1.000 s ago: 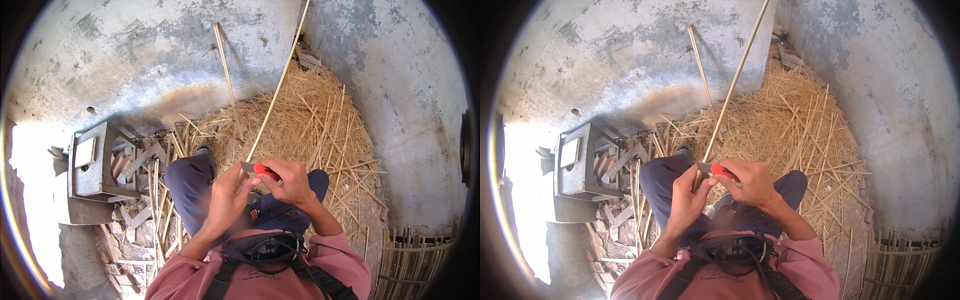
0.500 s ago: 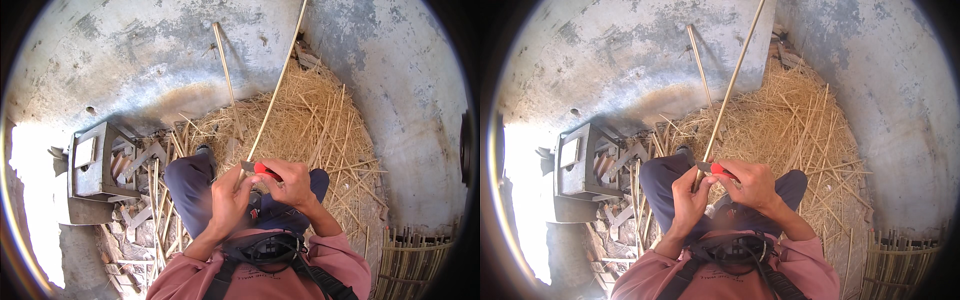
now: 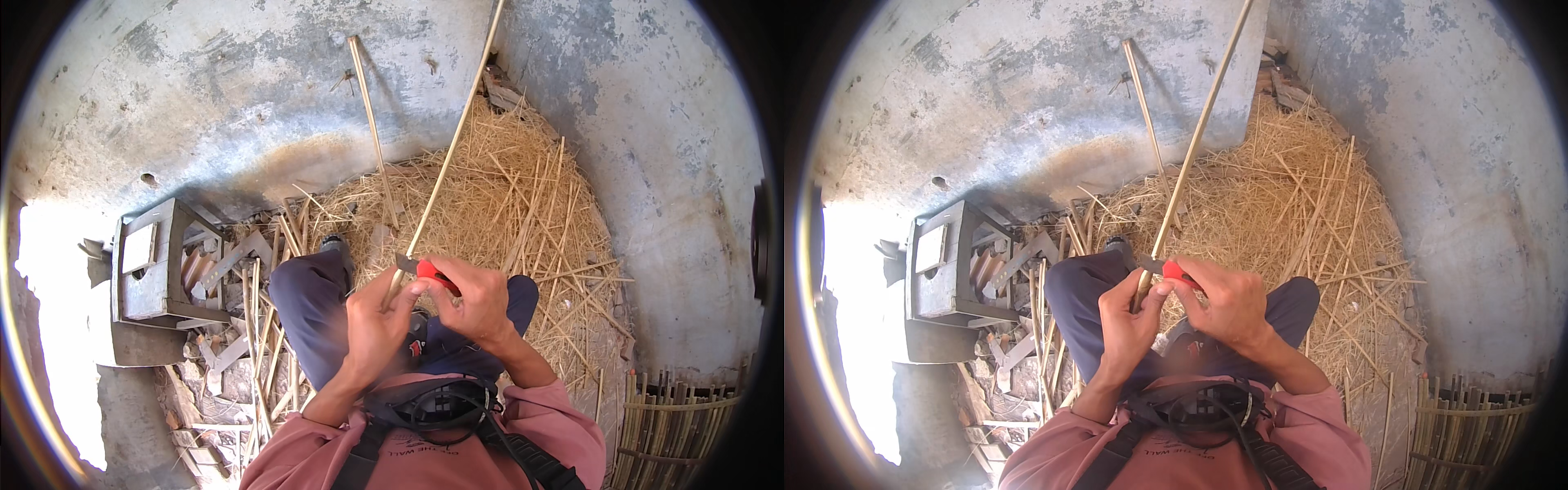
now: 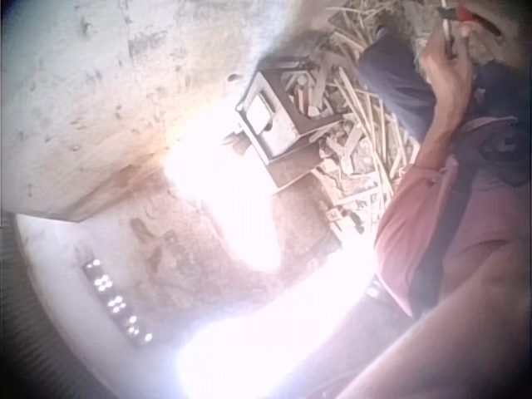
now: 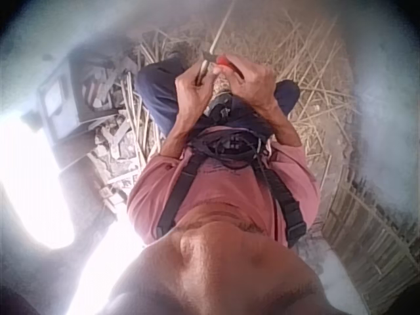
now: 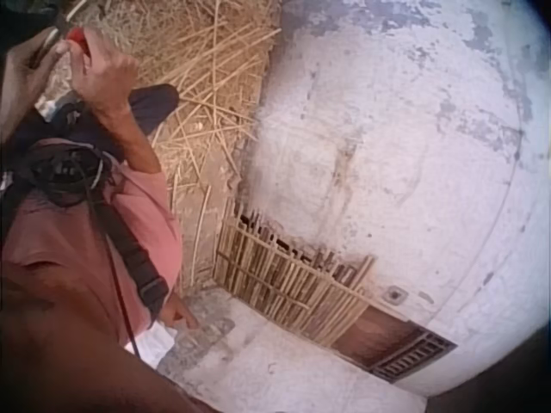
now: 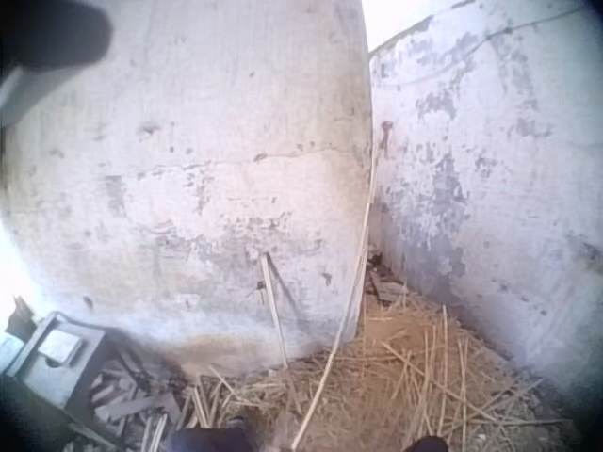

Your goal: The person shaves a thin strip of wood using a small red cutter while sitting on a straw-covered floor, periodically turning the wood and removing long shavings.

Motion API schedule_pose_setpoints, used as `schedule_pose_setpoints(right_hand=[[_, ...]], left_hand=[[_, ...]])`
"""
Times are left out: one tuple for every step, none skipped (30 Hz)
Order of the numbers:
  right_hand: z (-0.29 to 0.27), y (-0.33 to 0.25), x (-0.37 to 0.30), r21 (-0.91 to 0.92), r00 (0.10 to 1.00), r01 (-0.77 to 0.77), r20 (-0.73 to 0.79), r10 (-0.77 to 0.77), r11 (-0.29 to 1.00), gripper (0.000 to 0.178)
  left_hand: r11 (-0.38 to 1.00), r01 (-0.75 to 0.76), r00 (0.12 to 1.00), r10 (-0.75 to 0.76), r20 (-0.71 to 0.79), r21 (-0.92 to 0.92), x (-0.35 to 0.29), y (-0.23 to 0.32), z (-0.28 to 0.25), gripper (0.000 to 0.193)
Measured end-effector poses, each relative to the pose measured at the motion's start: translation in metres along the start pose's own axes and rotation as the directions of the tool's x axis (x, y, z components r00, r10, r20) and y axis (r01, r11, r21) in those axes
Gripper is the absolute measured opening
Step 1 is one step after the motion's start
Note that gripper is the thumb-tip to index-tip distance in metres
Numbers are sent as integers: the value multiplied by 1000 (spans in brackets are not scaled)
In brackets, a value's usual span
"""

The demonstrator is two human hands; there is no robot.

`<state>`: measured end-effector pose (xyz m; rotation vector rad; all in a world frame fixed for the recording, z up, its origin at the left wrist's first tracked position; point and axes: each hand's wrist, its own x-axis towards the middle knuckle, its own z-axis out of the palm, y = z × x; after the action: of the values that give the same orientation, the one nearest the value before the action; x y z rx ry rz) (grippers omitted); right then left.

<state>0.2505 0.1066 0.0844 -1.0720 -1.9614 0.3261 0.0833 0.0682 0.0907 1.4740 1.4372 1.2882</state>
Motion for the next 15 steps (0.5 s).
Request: schedule_pose_setpoints(right_hand=[[-1, 3, 2, 16, 1000, 1, 9, -1, 1000, 25], [-2, 5, 3, 33, 1000, 2, 18, -3, 999, 26], [-2, 6, 3, 48, 1000, 5, 29, -6, 999, 26], [-2, 8, 4, 64, 999, 8, 41, -11, 998, 27], [-2, 9, 4, 79, 998, 11, 53, -15, 997, 27], [-4, 10, 3, 98, 997, 4, 80, -11, 995, 28], [-5, 11, 2, 116, 994, -4, 108, -8, 993, 28], [-6, 11, 1, 134, 991, -12, 135, -6, 991, 28], [-6, 12, 1, 158, 991, -16, 133, -5, 987, 29], [-5, 13, 0, 181, 991, -20, 131, -4, 983, 29], [-5, 13, -1, 204, 992, -24, 129, -3, 979, 30], [-6, 13, -1, 220, 990, -43, 143, 11, 975, 30], [-8, 12, 0, 235, 987, -62, 157, 25, 970, 31], [-9, 11, 1, 253, 985, -77, 172, 34, 964, 31], [-9, 12, 2, 267, 983, -76, 180, 28, 961, 31]], left_hand=[[1000, 31, 999, -31, 22, 1, 0, 1, -1, 22], [999, 35, 998, -35, 56, 4, 0, 0, -3, 23], [999, 39, 995, -39, 88, 7, 0, -2, -7, 26], [999, 42, 992, -43, 120, 11, -1, -3, -9, 29], [1000, 5, 996, -3, 85, -22, -2, -5, -8, 30], [998, -32, 998, 35, 52, -55, -3, -7, -6, 32], [994, -71, 997, 72, 17, -87, -4, -9, -5, 33], [994, -62, 998, 64, 26, -87, -4, -12, -5, 33], [995, -53, 998, 57, 34, -86, -3, -16, -8, 34], [995, -45, 998, 49, 43, -85, -2, -17, -10, 35], [994, 0, 998, 7, 65, -108, -3, -17, -12, 36], [991, 44, 996, -33, 88, -129, -4, -15, -13, 37], [985, 90, 991, -73, 112, -149, -5, -14, -13, 39], [986, 50, 994, -34, 103, -157, -5, -14, -13, 40], [986, 10, 996, 5, 94, -164, -6, -16, -11, 41]])
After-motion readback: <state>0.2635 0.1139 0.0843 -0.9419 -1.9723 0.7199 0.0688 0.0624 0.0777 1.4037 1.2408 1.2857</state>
